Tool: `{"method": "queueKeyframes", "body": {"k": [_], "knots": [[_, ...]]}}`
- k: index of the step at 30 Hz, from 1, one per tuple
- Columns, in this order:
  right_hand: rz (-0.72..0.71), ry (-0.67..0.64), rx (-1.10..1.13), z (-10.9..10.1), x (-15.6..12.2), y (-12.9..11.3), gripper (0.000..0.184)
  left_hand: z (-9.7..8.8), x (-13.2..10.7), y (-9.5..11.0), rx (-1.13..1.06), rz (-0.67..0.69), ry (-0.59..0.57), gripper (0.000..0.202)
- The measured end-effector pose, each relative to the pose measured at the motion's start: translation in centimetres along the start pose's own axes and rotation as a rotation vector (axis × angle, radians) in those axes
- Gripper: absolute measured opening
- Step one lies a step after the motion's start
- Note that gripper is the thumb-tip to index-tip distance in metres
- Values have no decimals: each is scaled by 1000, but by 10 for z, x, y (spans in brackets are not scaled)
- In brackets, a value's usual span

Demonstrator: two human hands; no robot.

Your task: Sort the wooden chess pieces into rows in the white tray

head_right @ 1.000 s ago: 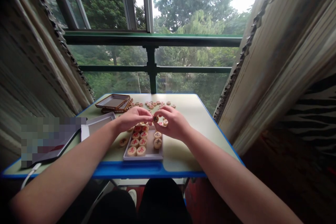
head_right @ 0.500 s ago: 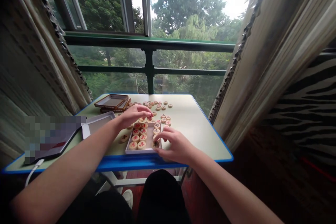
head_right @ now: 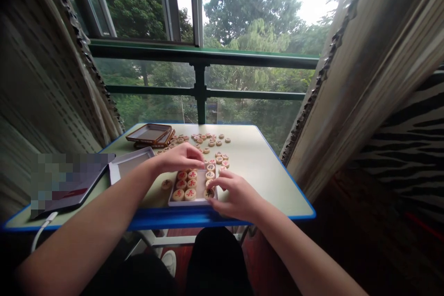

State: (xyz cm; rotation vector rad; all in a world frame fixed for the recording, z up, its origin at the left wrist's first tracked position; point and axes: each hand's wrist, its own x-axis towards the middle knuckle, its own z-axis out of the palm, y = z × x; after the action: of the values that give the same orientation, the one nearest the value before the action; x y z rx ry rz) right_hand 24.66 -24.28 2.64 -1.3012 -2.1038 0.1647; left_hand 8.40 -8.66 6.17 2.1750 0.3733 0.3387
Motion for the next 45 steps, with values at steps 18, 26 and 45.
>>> {"method": "queueKeyframes", "body": {"k": [18, 26, 45], "knots": [[-69, -45, -37, 1, -1, -1, 17, 1, 2, -5, 117, 26, -4, 32], [-70, -79, -13, 0, 0, -4, 15, 2, 1, -3, 125, 17, 6, 32], [-82, -183, -71, -1, 0, -2, 22, 1, 1, -2, 188, -8, 8, 25]]}}
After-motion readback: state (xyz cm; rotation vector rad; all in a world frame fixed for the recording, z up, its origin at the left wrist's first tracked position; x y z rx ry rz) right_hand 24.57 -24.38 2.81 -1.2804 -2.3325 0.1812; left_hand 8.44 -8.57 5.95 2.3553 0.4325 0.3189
